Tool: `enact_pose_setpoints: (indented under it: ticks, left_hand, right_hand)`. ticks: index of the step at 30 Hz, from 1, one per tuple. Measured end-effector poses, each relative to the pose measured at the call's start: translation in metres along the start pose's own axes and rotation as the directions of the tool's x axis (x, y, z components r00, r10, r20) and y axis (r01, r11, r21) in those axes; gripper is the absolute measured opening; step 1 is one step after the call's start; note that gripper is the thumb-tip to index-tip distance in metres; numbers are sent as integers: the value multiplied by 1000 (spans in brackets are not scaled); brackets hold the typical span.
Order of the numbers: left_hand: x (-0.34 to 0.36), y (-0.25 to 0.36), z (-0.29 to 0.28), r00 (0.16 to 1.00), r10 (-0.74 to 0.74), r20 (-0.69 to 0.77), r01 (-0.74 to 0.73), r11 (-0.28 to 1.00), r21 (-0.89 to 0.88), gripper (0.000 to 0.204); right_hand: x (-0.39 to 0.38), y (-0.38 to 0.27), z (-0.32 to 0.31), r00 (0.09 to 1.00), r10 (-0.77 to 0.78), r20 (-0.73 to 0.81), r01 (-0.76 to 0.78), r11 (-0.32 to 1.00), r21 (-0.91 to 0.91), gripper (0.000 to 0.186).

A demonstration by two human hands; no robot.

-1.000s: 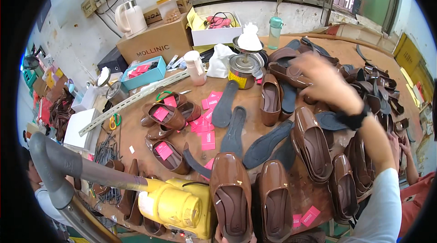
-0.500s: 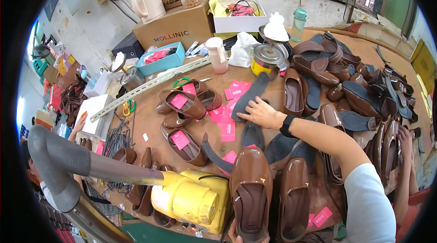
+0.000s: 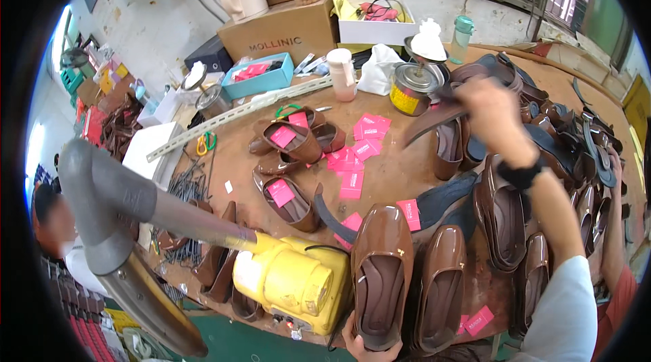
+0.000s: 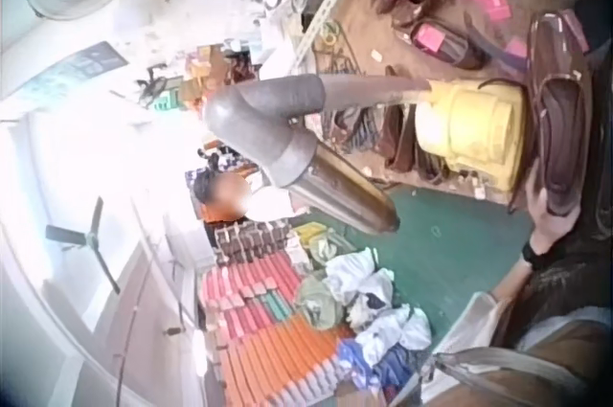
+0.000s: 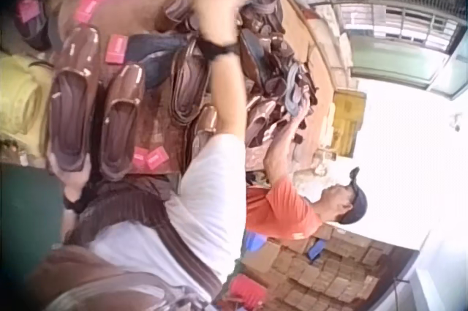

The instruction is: The person attaches pink tags to the insoles of brown patent leather shoes using a small metal fastener. They pick up a shoe, insert the fastener through the tag and the shoe's insole, and secure it. The person repeats this process for multiple shoes, stacking the finished ones on the table.

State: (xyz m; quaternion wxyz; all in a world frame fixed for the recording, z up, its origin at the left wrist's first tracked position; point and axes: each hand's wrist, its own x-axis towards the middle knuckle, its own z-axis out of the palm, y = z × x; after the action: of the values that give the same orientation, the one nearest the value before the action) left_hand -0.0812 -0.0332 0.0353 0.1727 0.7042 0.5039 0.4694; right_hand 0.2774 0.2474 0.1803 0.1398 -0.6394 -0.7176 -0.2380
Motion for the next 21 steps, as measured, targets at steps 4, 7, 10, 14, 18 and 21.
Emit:
enact_pose_setpoints:
  ticks: [4,7,10,14,18,21]
  left_hand:
    - [7,-7,20,995,97,-35,-101,983,-154,106]
    - [10,-6,24,992,113,-58,-121,979,-164,105]
    - [4,-11,15,993,106,-61,-110,991,-73,105]
    - [-9,-31,32,990,99,-103,-114,982,-149,111]
    - [-3,-27,32,989,121,-82,-132,982,-137,111]
    - [-6,-21,28,994,87,-63,-93,990,-104,111]
  right_hand:
    - [-56,124,-113,870,482,-105,-427,627,-652,43]
    - [-71,112,-132,936,328,-129,-346,785,-513,46]
    - [-37,29,-78,965,15,261,-137,879,456,43]
    - [4,-75,3,407,-611,679,-460,505,731,57]
    - [24,-157,69,136,-905,404,-394,324,860,70]
    - [26,-184,95,-107,-893,438,-360,445,820,76]
